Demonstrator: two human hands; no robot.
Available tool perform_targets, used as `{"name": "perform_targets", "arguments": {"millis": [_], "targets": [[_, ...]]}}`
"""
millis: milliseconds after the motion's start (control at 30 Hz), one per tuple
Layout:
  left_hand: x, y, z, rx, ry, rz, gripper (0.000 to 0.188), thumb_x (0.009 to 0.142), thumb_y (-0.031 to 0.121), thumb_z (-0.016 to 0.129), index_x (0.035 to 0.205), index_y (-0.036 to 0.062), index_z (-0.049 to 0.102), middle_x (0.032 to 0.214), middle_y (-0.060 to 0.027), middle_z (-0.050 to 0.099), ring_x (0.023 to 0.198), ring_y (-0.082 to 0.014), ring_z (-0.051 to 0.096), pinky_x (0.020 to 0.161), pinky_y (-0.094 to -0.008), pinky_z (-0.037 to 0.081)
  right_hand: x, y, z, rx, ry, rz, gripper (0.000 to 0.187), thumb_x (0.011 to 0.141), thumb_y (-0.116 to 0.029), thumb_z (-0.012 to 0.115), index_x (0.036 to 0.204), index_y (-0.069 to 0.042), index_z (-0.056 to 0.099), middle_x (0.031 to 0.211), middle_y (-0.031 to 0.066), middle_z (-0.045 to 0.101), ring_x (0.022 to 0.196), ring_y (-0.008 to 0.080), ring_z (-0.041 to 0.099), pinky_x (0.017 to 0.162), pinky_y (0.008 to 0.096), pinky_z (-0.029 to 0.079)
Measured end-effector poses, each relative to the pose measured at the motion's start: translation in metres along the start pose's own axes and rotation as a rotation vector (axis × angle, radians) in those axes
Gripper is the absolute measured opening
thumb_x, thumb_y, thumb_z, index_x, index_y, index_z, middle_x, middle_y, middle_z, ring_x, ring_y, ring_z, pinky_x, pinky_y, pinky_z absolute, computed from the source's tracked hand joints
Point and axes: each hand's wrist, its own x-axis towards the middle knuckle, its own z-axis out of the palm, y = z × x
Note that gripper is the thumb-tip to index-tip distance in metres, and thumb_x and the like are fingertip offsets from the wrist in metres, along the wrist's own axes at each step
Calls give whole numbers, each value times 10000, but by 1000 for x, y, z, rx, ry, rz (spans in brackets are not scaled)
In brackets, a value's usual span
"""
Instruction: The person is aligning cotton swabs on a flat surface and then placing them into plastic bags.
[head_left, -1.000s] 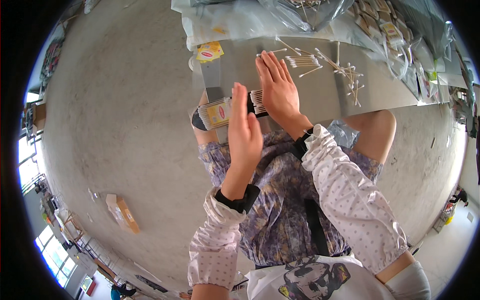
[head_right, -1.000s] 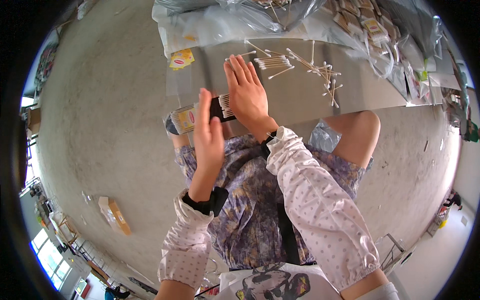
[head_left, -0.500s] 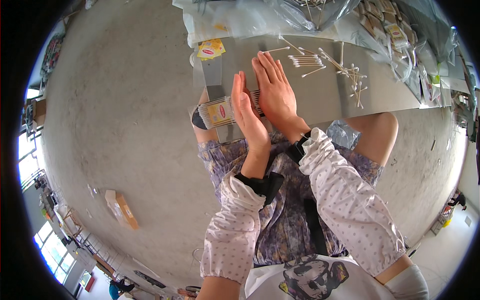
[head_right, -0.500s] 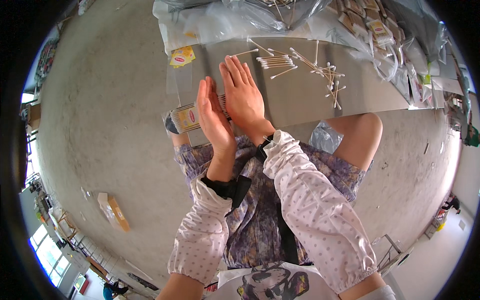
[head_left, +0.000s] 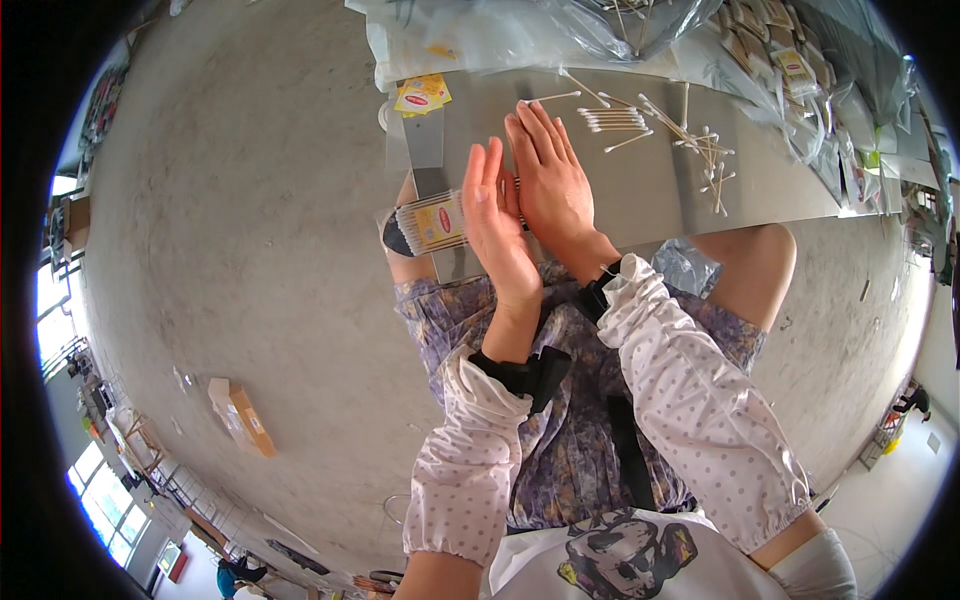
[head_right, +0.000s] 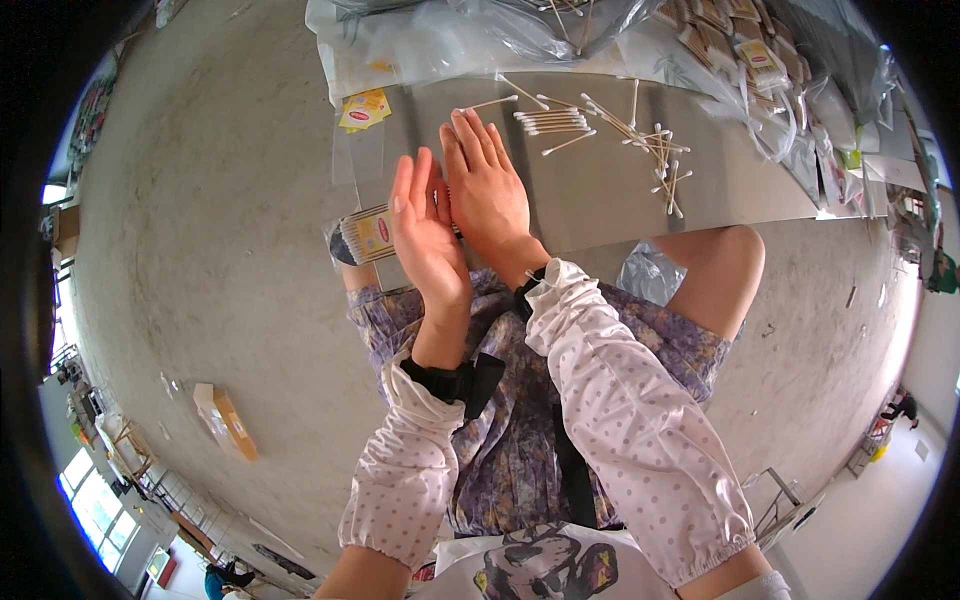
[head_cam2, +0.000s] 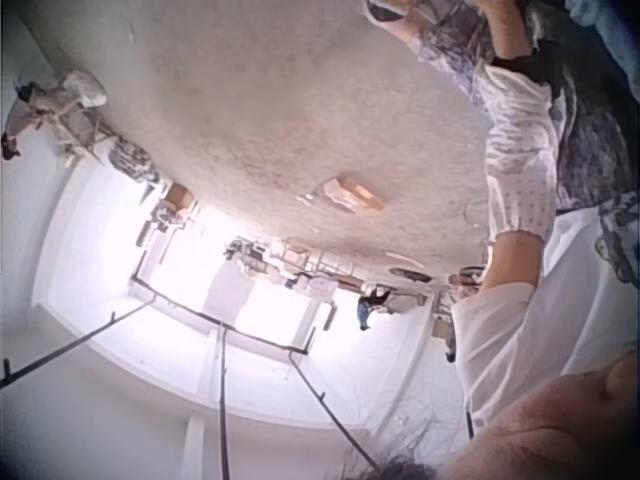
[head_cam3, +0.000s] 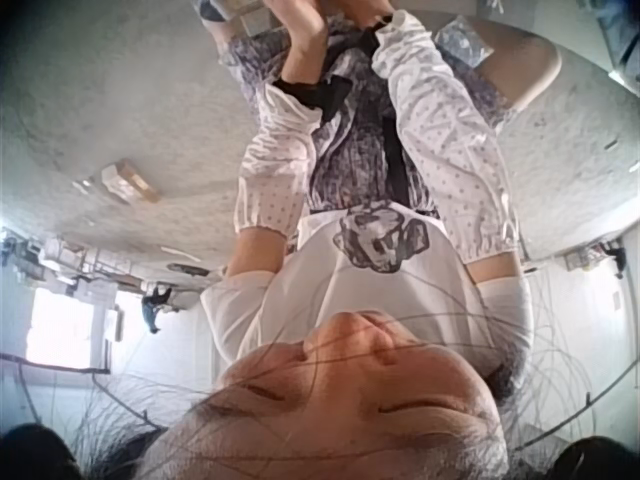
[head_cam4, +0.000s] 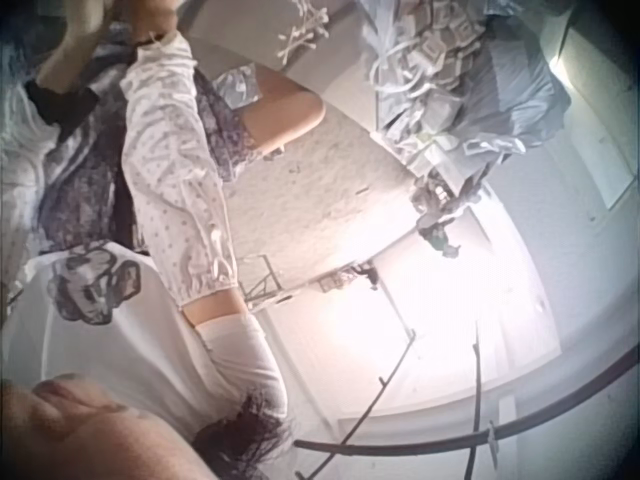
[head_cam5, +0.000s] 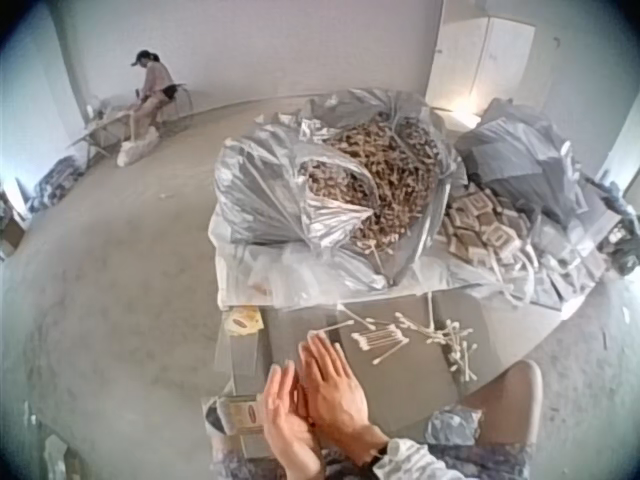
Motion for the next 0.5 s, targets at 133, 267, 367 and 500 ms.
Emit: {"name": "perform_targets", "arguments": {"millis": [133, 267, 367, 500], "targets": [[5, -4, -5, 25, 33, -58, 604, 1056, 375, 312, 1503, -32, 293, 1541, -239, 340, 1446, -310, 314, 1193, -414, 248, 1, -1, 2, 37, 11, 14, 494, 924, -124, 510, 1391, 29, 459, 1487, 174, 427, 1442, 298, 333, 1208, 419, 257], [1, 2, 8, 1, -19, -31, 591, 1072, 371, 275, 1509, -26, 287, 1554, -226, 322, 1459, -306, 288, 1200, -408, 219, 0, 5, 0, 45, 32, 14, 480, 912, -97, 526, 1374, 21, 474, 1476, 165, 438, 1431, 297, 349, 1203, 423, 270], [4, 1, 8, -30, -47, -31, 600, 1076, 385, 269, 1510, -30, 282, 1559, -221, 317, 1468, -298, 272, 1203, -401, 210, 1, 1, 0, 141, 64, 42, 461, 896, -55, 535, 1351, 8, 496, 1456, 161, 459, 1416, 305, 373, 1193, 423, 291], [11, -8, 5, -82, -45, -105, 626, 1081, 423, 257, 1507, -35, 284, 1556, -211, 328, 1466, -285, 280, 1200, -386, 211, 1, 3, -1, 259, 106, 61, 465, 871, -19, 553, 1334, 1, 513, 1433, 163, 481, 1399, 316, 397, 1180, 430, 315]]}}
